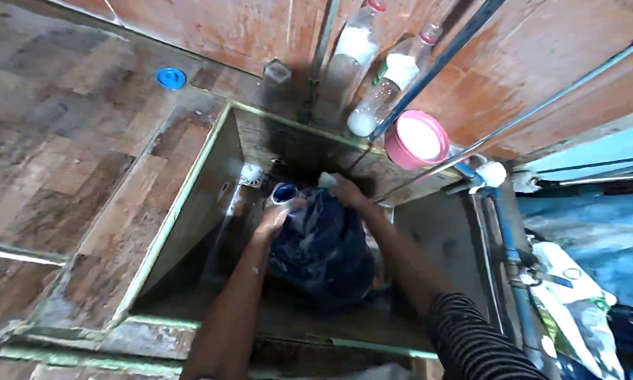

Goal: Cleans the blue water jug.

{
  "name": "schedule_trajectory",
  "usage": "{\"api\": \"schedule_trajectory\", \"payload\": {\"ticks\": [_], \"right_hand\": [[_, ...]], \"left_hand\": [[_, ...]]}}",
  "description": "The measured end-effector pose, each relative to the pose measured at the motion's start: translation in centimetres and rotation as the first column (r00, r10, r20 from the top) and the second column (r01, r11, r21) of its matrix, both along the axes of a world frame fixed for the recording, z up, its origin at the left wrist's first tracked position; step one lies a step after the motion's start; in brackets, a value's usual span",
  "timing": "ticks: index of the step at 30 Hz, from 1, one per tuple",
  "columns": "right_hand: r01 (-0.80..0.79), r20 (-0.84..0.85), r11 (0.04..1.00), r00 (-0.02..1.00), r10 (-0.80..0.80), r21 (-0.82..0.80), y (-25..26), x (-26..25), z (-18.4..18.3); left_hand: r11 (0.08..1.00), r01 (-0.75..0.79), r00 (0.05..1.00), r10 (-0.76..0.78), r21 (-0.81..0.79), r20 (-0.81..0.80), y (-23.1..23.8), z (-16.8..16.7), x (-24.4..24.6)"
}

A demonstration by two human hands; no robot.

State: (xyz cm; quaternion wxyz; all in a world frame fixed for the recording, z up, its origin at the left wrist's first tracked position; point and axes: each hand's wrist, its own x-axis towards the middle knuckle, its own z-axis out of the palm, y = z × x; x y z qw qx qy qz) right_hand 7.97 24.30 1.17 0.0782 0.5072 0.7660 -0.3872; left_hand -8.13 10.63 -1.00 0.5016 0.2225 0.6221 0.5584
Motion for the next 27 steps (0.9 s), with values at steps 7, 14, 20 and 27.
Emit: {"api": "schedule_trajectory", "payload": {"ticks": [7,14,20,27], "right_hand": [[0.114,-0.427,0.916,0.902,0.068,0.385,-18.2,6.1,-11.1],[0.292,-0.095,0.954,0.950,-0.298,-0.072,-2.1,3.6,-8.5],[0.162,-0.484,0.884,0.871,0.081,0.439,-15.1,3.4,-10.2],[0.110,-0.079,0.991,0.991,-0.104,0.071,0.1,1.2,-5.8]], "left_hand": [[0.723,-0.647,0.761,0.632,-0.241,-0.146,1.2,-8.7,-6.7],[0.977,-0.208,0.971,0.200,0.054,0.129,1.4,-6.7,-4.8],[0.882,-0.378,0.924,0.380,-0.281,-0.051,2.9,-9.4,-5.8],[0.999,-0.038,0.992,0.036,0.012,0.124,2.7,-7.0,-3.9]]}}
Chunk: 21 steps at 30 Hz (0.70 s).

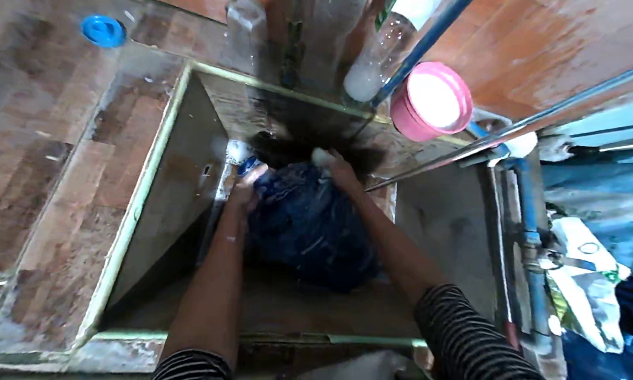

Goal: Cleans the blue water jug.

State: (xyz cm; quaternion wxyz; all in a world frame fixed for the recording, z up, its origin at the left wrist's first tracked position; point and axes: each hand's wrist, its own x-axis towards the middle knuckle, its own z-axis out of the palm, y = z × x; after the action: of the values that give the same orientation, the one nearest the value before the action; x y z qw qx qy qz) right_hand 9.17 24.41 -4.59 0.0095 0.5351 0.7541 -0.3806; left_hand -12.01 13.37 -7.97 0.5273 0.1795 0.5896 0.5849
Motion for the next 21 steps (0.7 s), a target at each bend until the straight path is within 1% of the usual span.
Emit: {"api": "schedule_trajectory", "payload": {"ticks": [1,2,3,4,5,6,7,8,9,10,11,12,13,14,15,16,17,18,19,20,21], "right_hand": [[0.111,0.032,0.994,0.993,-0.110,-0.018,-1.6,2.7,-2.2],[0.171,0.051,0.985,0.984,-0.171,-0.003,-4.8,5.4,-3.9],[0.134,0.041,0.990,0.990,-0.136,0.045,-8.9,8.2,-5.1],[0.019,-0.014,0.989,1.000,-0.018,0.149,-12.9,10.8,-6.2],[-0.123,-0.059,0.958,0.988,0.143,0.260,-15.5,12.7,-6.8],[-0.215,-0.073,0.923,0.965,0.251,0.320,-16.5,13.3,-7.0],[-0.233,-0.058,0.928,0.964,0.261,0.291,-16.0,12.9,-6.8],[-0.190,-0.004,0.966,0.981,0.193,0.174,-13.7,11.6,-6.3],[-0.083,0.072,0.996,0.994,0.081,0.028,-10.3,10.2,-6.0],[0.045,0.148,0.992,0.989,-0.027,-0.118,-6.6,9.5,-6.6],[0.138,0.194,0.965,0.976,-0.095,-0.223,-3.5,9.8,-8.2],[0.209,0.219,0.940,0.964,-0.152,-0.268,-1.7,10.6,-9.6],[0.260,0.227,0.930,0.952,-0.203,-0.259,-1.7,11.1,-9.8],[0.268,0.200,0.940,0.953,-0.227,-0.210,-3.1,11.2,-8.7],[0.218,0.126,0.968,0.971,-0.202,-0.125,-6.1,11.9,-7.3],[0.094,0.010,0.995,0.996,-0.093,-0.042,-9.8,13.4,-6.4],[-0.067,-0.103,0.996,0.992,0.073,0.062,-12.9,14.9,-6.4],[-0.193,-0.158,0.964,0.962,0.223,0.185,-14.7,16.0,-6.7],[-0.229,-0.171,0.946,0.947,0.271,0.231,-14.9,16.4,-6.9],[-0.182,-0.152,0.966,0.965,0.211,0.186,-13.5,15.8,-6.9],[-0.062,-0.076,0.997,0.995,0.066,0.048,-10.9,14.8,-7.0]], "left_hand": [[0.993,-0.099,0.995,0.096,-0.068,-0.038,0.2,-0.1,-0.3],[0.957,-0.244,0.967,0.229,-0.158,-0.111,0.5,-0.8,-0.9],[0.892,-0.383,0.919,0.341,-0.239,-0.200,0.6,-2.2,-1.9],[0.819,-0.483,0.871,0.414,-0.310,-0.263,0.2,-4.1,-3.0],[0.762,-0.550,0.832,0.467,-0.341,-0.299,-0.1,-6.0,-3.8],[0.739,-0.570,0.821,0.494,-0.358,-0.288,-0.3,-7.1,-4.1],[0.746,-0.568,0.823,0.506,-0.347,-0.259,-0.3,-7.7,-4.1],[0.758,-0.568,0.823,0.522,-0.321,-0.225,0.2,-8.0,-4.0],[0.775,-0.561,0.828,0.530,-0.291,-0.186,0.8,-7.8,-3.8],[0.807,-0.522,0.852,0.507,-0.275,-0.131,1.1,-7.4,-3.2],[0.860,-0.453,0.891,0.446,-0.234,-0.084,1.3,-6.7,-2.4],[0.908,-0.385,0.921,0.389,-0.166,-0.008,1.6,-6.5,-1.9],[0.950,-0.296,0.950,0.303,-0.099,0.069,1.7,-6.7,-2.0],[0.969,-0.235,0.963,0.243,-0.081,0.118,1.9,-7.1,-2.8],[0.969,-0.210,0.967,0.225,-0.127,0.116,1.9,-7.3,-3.4],[0.949,-0.217,0.968,0.239,-0.227,0.073,1.5,-7.6,-3.8],[0.907,-0.255,0.961,0.276,-0.335,0.016,1.3,-8.2,-4.5],[0.859,-0.313,0.946,0.321,-0.405,-0.050,1.3,-9.5,-5.1],[0.823,-0.354,0.931,0.353,-0.444,-0.089,1.1,-10.4,-5.2],[0.809,-0.375,0.924,0.368,-0.452,-0.108,1.3,-10.4,-4.9],[0.812,-0.385,0.919,0.381,-0.439,-0.102,1.5,-10.0,-4.8]]}}
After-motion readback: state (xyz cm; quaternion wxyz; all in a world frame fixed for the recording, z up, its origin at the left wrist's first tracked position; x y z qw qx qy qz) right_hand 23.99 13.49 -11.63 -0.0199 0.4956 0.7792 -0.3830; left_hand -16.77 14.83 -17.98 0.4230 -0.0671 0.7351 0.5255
